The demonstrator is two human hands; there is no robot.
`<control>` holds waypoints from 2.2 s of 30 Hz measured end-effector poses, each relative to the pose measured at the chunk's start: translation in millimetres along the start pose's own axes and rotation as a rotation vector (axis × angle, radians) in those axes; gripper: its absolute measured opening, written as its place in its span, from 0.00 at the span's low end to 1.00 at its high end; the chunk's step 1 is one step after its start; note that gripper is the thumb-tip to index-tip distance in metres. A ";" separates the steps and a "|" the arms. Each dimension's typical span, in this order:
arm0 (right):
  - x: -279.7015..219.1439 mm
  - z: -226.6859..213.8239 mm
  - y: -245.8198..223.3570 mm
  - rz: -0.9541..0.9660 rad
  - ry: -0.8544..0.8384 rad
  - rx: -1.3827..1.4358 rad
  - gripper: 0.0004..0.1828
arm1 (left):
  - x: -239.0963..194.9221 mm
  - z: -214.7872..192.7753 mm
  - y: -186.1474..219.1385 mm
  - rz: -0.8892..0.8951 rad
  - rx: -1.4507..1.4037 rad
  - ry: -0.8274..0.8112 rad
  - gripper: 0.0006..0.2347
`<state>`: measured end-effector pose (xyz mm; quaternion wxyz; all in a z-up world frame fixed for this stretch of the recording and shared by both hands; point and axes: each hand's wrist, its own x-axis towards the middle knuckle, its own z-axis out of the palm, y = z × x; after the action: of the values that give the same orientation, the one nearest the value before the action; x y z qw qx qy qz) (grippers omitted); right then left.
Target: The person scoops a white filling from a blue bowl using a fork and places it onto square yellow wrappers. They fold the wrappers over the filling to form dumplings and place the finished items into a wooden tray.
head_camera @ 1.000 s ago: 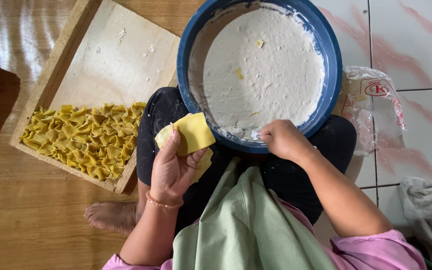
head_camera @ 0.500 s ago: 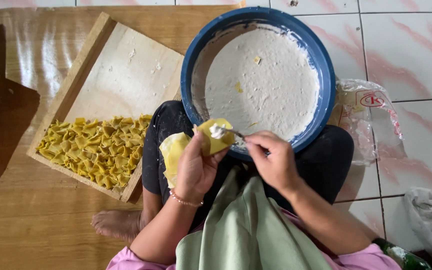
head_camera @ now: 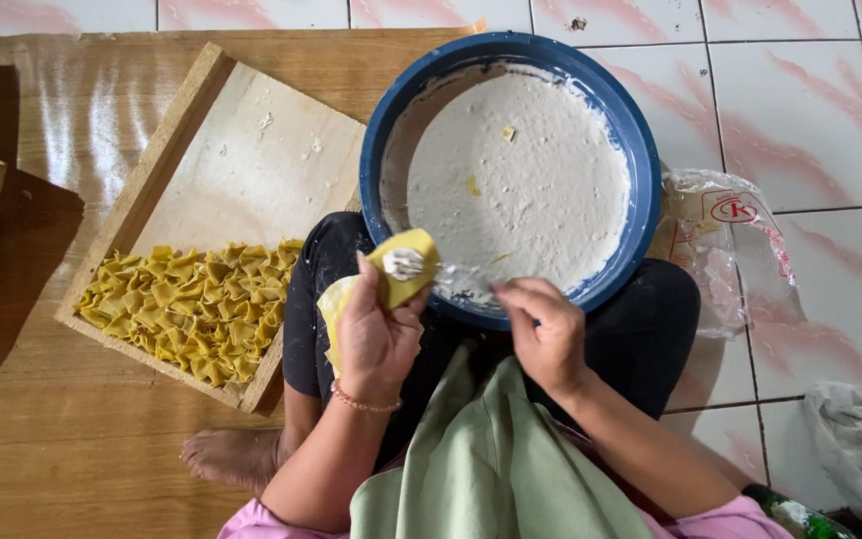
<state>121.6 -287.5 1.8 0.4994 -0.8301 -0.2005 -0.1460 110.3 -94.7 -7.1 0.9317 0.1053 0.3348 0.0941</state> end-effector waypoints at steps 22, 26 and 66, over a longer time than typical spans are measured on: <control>30.8 -22.4 -11.7 0.386 -0.166 0.282 0.06 | -17.0 -0.4 -7.4 -0.032 0.169 -0.250 0.18; 43.2 -11.9 -31.3 0.121 -0.107 0.387 0.06 | -26.1 1.0 -13.3 -0.181 0.208 -0.245 0.18; 21.4 -14.8 -40.7 0.141 -0.054 0.483 0.11 | -47.9 23.5 -9.4 0.520 0.811 -0.586 0.05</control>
<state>120.2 -279.5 49.4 0.6866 -0.7024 -0.1842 -0.0366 90.1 -118.5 37.1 0.8169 0.5556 0.0343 0.1514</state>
